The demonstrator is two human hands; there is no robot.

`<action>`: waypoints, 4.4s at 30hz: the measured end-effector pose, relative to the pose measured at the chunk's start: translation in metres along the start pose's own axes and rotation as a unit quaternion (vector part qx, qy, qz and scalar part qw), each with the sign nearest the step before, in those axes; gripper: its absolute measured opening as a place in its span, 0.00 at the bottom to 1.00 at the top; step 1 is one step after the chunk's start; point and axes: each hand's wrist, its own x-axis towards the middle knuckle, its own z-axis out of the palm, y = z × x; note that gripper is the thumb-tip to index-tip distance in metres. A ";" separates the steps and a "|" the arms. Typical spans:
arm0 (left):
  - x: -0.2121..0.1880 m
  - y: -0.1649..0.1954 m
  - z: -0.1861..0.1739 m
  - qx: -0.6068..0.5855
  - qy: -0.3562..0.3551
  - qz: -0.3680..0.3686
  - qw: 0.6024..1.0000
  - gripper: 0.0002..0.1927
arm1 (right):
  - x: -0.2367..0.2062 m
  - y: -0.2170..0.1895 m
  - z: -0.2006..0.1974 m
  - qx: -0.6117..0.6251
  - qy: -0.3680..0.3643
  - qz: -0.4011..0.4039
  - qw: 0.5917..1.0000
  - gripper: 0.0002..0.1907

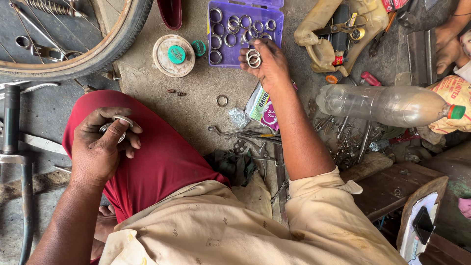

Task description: The person sits on the ground and wipes a bicycle fork tube with a cloth, then sorts small metal bearing rings into a purple plastic case and cleans the rings with the cloth. At the end they apply yellow grease by hand to a bearing ring.

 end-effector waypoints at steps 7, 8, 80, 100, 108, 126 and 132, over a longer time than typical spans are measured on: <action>-0.001 0.002 0.003 0.023 0.007 0.001 1.000 0.08 | -0.011 -0.003 0.007 0.029 -0.066 0.007 0.997 0.18; -0.001 0.002 0.004 0.028 0.005 0.008 1.000 0.07 | -0.015 -0.004 0.010 0.017 -0.077 -0.001 0.997 0.19; -0.006 -0.011 -0.020 -0.019 -0.134 0.070 0.988 0.14 | -0.173 0.012 0.125 -0.157 -0.165 -0.128 0.965 0.09; -0.009 -0.008 -0.017 0.027 -0.080 0.036 0.996 0.14 | -0.040 0.032 0.019 -0.191 0.058 -0.157 0.967 0.14; -0.015 0.007 0.016 0.159 -0.018 0.051 0.986 0.09 | -0.077 0.101 0.037 -0.066 0.008 0.119 0.991 0.10; 0.101 -0.071 0.110 0.573 -0.126 0.018 0.810 0.10 | -0.087 0.091 0.049 -0.597 -0.070 -0.335 0.726 0.22; 0.117 -0.078 0.106 0.540 -0.146 0.018 0.829 0.12 | -0.035 0.016 -0.009 -0.666 0.168 -0.298 0.663 0.16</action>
